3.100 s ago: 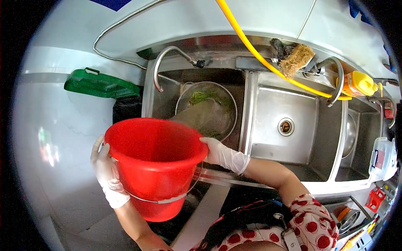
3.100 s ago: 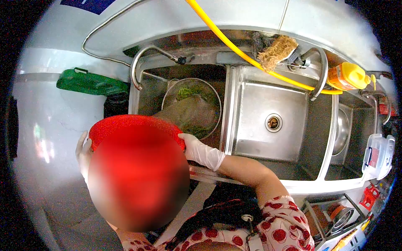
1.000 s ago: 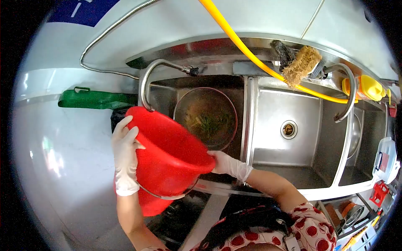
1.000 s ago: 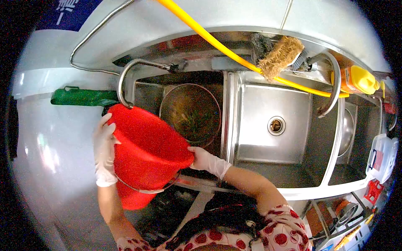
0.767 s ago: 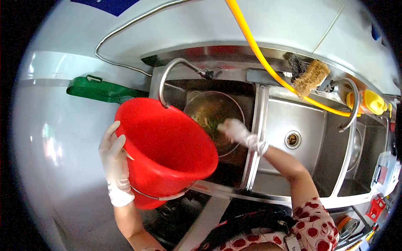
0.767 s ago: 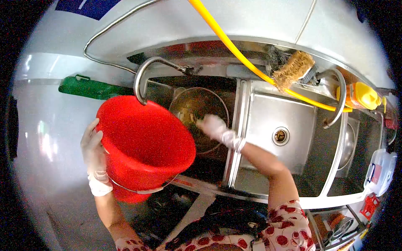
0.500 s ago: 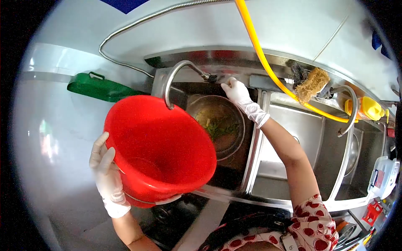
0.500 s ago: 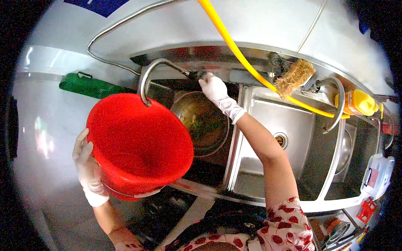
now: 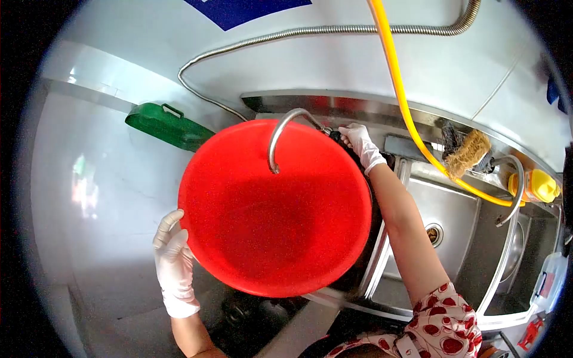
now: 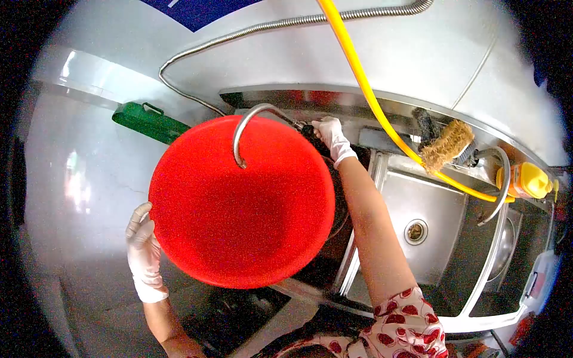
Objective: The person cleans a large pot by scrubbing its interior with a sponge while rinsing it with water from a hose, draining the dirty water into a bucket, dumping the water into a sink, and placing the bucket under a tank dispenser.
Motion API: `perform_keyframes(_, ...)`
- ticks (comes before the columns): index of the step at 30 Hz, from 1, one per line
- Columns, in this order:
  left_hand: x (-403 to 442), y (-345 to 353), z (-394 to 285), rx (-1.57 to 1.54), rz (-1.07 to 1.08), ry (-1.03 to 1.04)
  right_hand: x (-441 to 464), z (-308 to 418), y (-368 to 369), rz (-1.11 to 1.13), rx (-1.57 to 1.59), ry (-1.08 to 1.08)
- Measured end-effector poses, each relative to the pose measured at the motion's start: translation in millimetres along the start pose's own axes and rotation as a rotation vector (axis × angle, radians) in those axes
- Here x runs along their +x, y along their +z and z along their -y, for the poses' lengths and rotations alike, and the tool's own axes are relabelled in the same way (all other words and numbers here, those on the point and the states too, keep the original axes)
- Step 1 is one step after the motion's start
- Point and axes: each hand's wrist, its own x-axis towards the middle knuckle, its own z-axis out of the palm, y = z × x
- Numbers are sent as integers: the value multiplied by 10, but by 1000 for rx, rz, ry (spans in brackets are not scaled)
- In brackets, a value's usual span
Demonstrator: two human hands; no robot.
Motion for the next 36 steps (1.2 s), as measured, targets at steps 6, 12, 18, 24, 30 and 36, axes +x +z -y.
perform_keyframes(6,202,-53,73,-88,62,-57,-22,-58,48,-260,-622,-534)
perform_keyframes(12,210,50,-28,-119,53,-13,-371,63,208,-248,-1231,-896)
perform_keyframes(18,133,-30,-258,-34,51,18,-556,31,249,-207,-1378,-941)
perform_keyframes(24,-11,-104,-336,46,-17,61,-1902,-128,-5,-131,-463,-551)
perform_keyframes(30,-271,175,-241,201,-122,192,-3408,-61,73,629,309,466)
perform_keyframes(36,-779,354,-150,381,-59,316,-3110,-296,528,431,625,491)
